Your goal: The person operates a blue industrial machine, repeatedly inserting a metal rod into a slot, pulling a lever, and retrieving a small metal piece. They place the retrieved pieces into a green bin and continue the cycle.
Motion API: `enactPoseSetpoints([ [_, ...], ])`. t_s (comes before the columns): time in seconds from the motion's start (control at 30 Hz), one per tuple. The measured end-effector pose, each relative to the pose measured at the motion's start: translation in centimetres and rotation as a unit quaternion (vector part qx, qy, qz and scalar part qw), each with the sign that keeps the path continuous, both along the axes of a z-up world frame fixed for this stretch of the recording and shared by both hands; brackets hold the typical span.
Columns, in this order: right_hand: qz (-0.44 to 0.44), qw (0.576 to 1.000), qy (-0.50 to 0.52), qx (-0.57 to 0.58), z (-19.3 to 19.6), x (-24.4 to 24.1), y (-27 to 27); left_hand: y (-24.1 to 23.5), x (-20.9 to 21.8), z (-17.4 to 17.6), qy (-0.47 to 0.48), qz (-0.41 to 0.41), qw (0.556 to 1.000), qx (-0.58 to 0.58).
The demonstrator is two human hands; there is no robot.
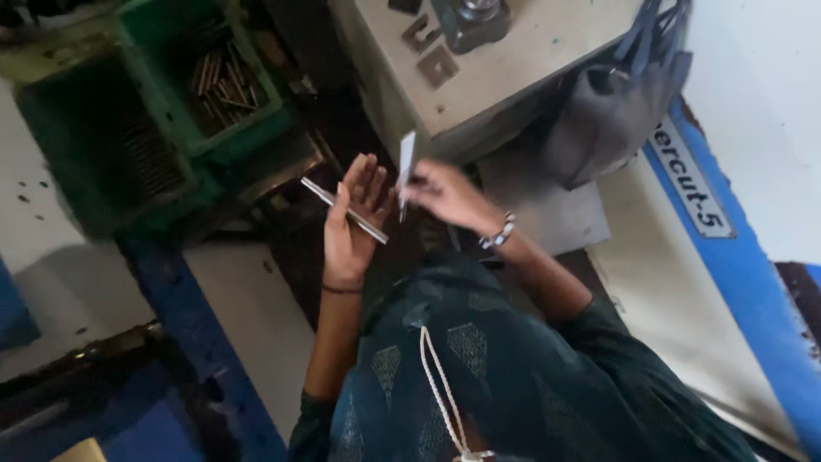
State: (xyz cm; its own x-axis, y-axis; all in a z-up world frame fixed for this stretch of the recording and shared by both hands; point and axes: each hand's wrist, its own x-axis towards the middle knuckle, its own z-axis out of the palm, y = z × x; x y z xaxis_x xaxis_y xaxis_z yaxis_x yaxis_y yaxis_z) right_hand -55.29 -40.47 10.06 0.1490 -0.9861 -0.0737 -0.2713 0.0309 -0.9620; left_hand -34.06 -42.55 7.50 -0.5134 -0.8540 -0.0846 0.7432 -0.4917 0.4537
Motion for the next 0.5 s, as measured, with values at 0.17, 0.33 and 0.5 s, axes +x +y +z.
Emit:
enactPoseSetpoints([
  [0.17,-0.147,0.969,0.087,-0.181,2.4,-13.3,-7.5,-3.2,-4.3,0.3,-0.031,0.033,0.999,0.013],
  [0.33,-0.176,0.928,0.178,-0.275,2.5,-20.4,-16.0,-3.4,-6.5,-0.2,-0.067,0.054,0.996,0.032],
  [0.5,-0.195,0.923,0.218,-0.251,0.4,-20.9,-19.0,-3.7,-5.9,-0.6,-0.069,0.053,0.995,0.041],
])
